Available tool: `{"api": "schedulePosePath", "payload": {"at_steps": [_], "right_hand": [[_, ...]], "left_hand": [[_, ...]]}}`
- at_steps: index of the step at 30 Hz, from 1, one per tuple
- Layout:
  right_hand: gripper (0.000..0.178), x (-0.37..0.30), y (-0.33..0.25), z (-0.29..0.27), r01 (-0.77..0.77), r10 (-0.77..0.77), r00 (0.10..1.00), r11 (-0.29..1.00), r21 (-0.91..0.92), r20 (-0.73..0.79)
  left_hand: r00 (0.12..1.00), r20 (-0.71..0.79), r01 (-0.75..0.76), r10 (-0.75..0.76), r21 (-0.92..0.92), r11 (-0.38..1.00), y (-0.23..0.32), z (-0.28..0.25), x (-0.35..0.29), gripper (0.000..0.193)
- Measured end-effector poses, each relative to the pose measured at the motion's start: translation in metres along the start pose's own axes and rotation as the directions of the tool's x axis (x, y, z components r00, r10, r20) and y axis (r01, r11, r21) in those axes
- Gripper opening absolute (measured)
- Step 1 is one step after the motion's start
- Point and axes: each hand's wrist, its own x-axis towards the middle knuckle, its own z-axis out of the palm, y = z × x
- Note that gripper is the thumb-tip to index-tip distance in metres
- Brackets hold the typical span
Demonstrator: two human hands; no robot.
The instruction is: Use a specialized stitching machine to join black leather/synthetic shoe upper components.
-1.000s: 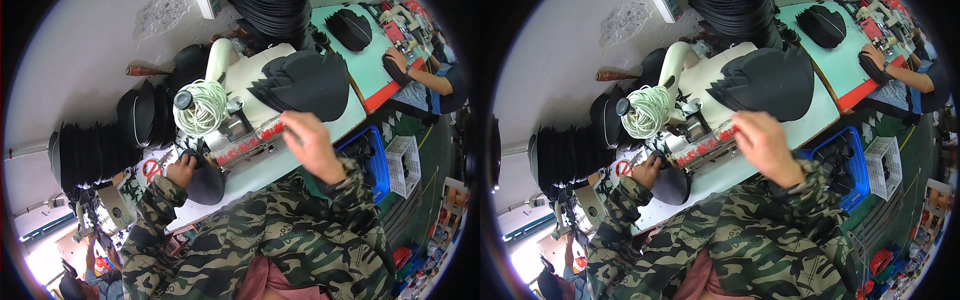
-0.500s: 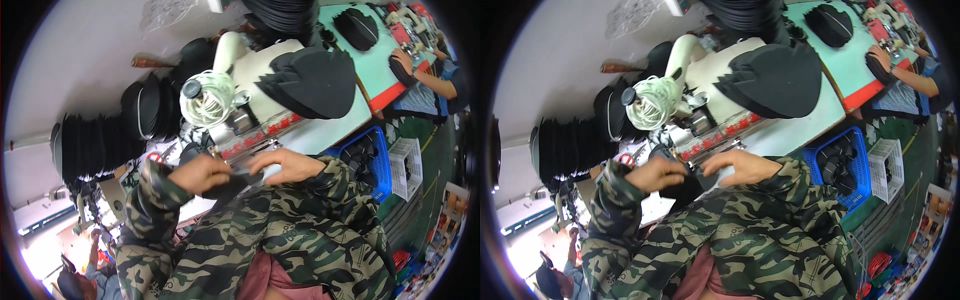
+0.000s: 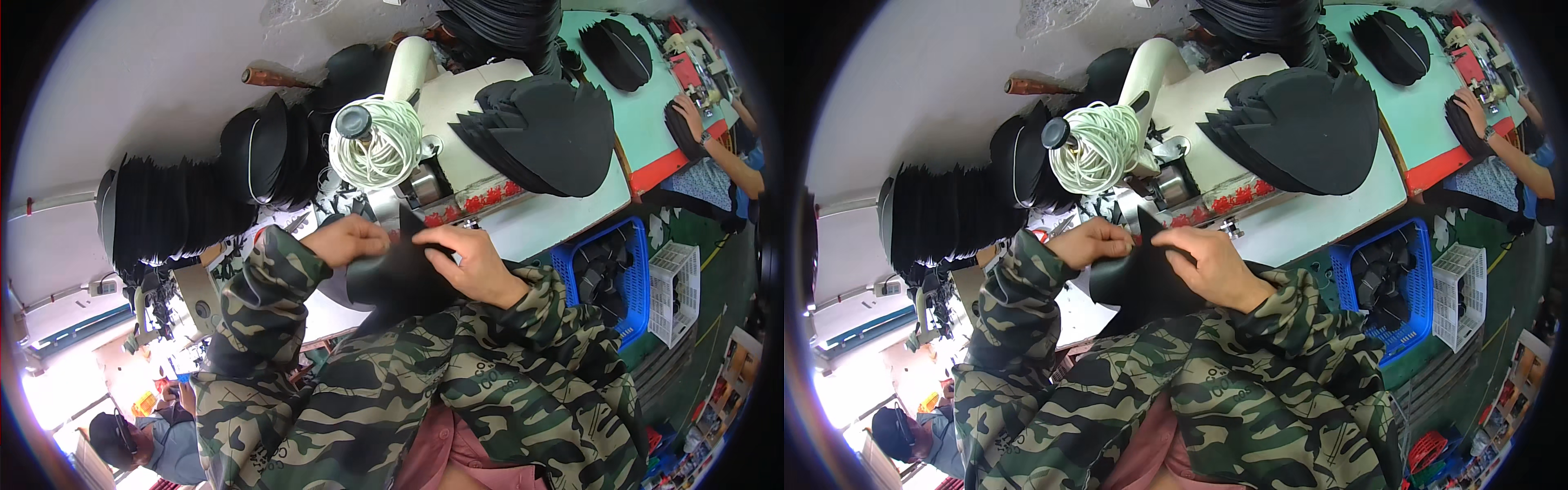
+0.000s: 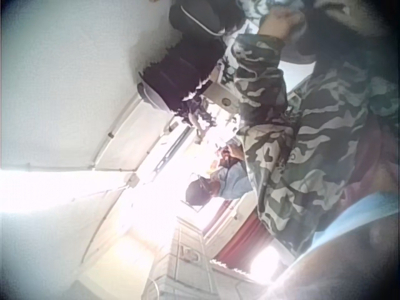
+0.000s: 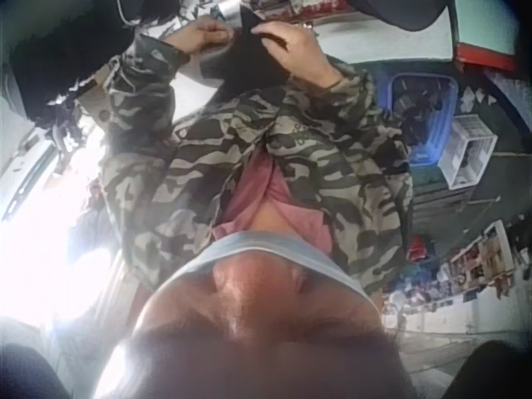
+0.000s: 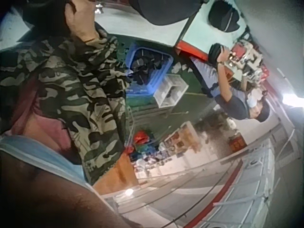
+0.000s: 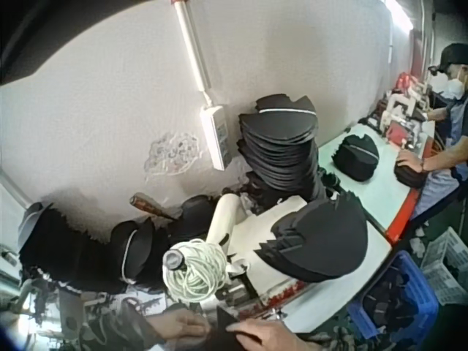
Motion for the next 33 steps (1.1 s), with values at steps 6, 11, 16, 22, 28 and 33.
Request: {"api": "schedulePosePath", "payload": {"at_steps": [6,11,16,22,28,33], "right_hand": [[0.046,0.001,-0.005,0.041,-0.416,0.323,0.905,0.81,0.415,0.277],[0.055,0.012,-0.019,0.049,-0.421,0.288,0.901,0.764,0.489,0.325],[0.054,0.012,-0.011,0.039,-0.397,0.316,0.916,0.797,0.455,0.246],[0.027,0.015,0.014,-0.015,-0.197,0.188,0.971,0.979,0.048,0.151],[0.021,-0.007,-0.015,-0.062,-0.142,0.136,0.988,0.985,-0.1,-0.071],[0.021,-0.015,-0.017,-0.063,-0.179,0.14,0.946,0.978,-0.111,-0.291]], "left_hand": [[0.964,-0.194,0.067,-0.181,-0.483,0.873,0.012,-0.011,-0.003,0.022],[0.965,-0.21,0.061,-0.156,-0.397,0.916,0.009,-0.029,-0.004,0.022],[0.964,-0.252,-0.008,-0.085,-0.348,0.938,0.026,-0.032,0.01,0.017],[0.793,-0.379,-0.399,0.477,0.267,0.877,-0.01,0.022,0.053,0.023],[0.876,-0.467,-0.169,0.119,-0.067,0.983,0.024,0.049,0.014,0.033],[0.936,-0.318,-0.209,0.153,-0.149,0.967,-0.001,0.045,0.024,0.032]]}}
